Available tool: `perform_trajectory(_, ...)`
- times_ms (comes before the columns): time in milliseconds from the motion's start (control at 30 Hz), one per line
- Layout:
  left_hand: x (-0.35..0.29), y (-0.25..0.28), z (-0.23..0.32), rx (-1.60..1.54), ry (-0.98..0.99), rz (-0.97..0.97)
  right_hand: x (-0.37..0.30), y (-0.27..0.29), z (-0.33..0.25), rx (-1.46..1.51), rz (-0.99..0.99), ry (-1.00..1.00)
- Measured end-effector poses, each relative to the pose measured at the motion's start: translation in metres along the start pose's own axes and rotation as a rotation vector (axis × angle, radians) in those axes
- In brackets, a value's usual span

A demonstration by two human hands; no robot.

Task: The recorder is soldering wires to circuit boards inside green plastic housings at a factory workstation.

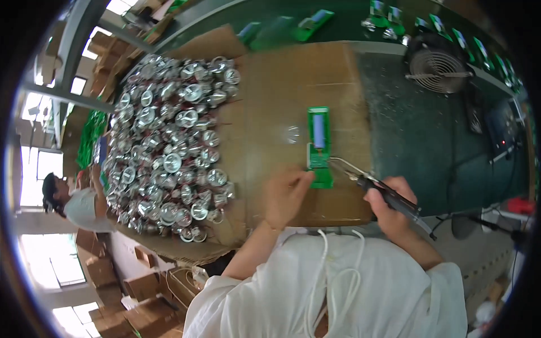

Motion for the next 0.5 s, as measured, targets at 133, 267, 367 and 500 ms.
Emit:
perform_trajectory(133,0.003,0.000,0.009,0.044,-0.085,0.049,0.003,-0.002,0.000,0.067,0.008,0.013)
perform_trajectory(267,0.006,-0.006,0.010,0.058,-0.028,-0.004,0.003,-0.010,0.003,0.078,-0.109,-0.028)
perform_trajectory(367,0.004,-0.007,0.009,0.070,-0.022,0.008,0.005,-0.013,0.000,0.067,-0.151,-0.058)
perform_trajectory(500,0.004,-0.006,0.015,0.116,-0.013,0.028,0.006,-0.013,0.003,0.068,-0.134,-0.020)
Point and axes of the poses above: each hand's wrist, its own x-axis towards the middle knuckle, its own y-axis out of the back of the hand, z = x × y, the point moved 9 cm from there along x, towards the middle knuckle, and after that the axes turned 4 degrees about -z, right-handed, at the moved point
